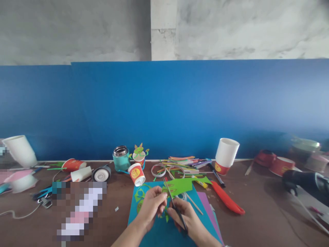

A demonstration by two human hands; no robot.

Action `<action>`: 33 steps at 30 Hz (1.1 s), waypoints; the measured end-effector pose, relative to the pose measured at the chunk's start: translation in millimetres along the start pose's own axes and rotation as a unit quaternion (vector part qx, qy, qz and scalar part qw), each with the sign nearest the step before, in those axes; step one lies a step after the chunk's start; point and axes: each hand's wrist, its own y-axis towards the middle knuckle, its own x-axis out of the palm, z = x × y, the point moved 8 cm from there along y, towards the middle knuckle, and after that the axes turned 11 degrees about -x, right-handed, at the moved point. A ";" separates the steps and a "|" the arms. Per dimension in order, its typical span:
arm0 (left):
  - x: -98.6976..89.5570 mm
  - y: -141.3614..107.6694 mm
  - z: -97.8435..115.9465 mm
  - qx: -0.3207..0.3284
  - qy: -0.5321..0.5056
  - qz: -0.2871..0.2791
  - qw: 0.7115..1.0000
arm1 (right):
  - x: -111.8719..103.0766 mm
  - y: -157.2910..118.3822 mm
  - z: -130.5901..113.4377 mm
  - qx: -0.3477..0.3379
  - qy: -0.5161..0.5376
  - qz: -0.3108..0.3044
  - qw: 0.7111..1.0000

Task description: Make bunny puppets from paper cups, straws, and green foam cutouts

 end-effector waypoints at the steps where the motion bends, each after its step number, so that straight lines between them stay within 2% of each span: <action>1: -0.3 0.2 0.5 0.000 0.002 -0.002 1.000 | -0.1 -0.2 -0.3 0.005 -0.001 0.001 1.000; 9: -2.5 4.0 0.2 0.007 0.007 -0.012 1.000 | -1.1 -0.5 -0.6 0.015 -0.004 0.004 1.000; 16: -1.1 3.3 -4.5 0.007 0.009 0.017 1.000 | -0.9 0.1 6.1 0.009 0.001 0.001 1.000; 20: 0.2 1.6 -3.8 0.006 0.017 0.013 1.000 | 0.6 0.4 2.6 -0.013 0.013 -0.003 1.000; 33: -1.3 1.8 3.3 -0.011 0.030 -0.013 0.999 | 0.2 0.1 -1.7 0.011 0.006 0.000 1.000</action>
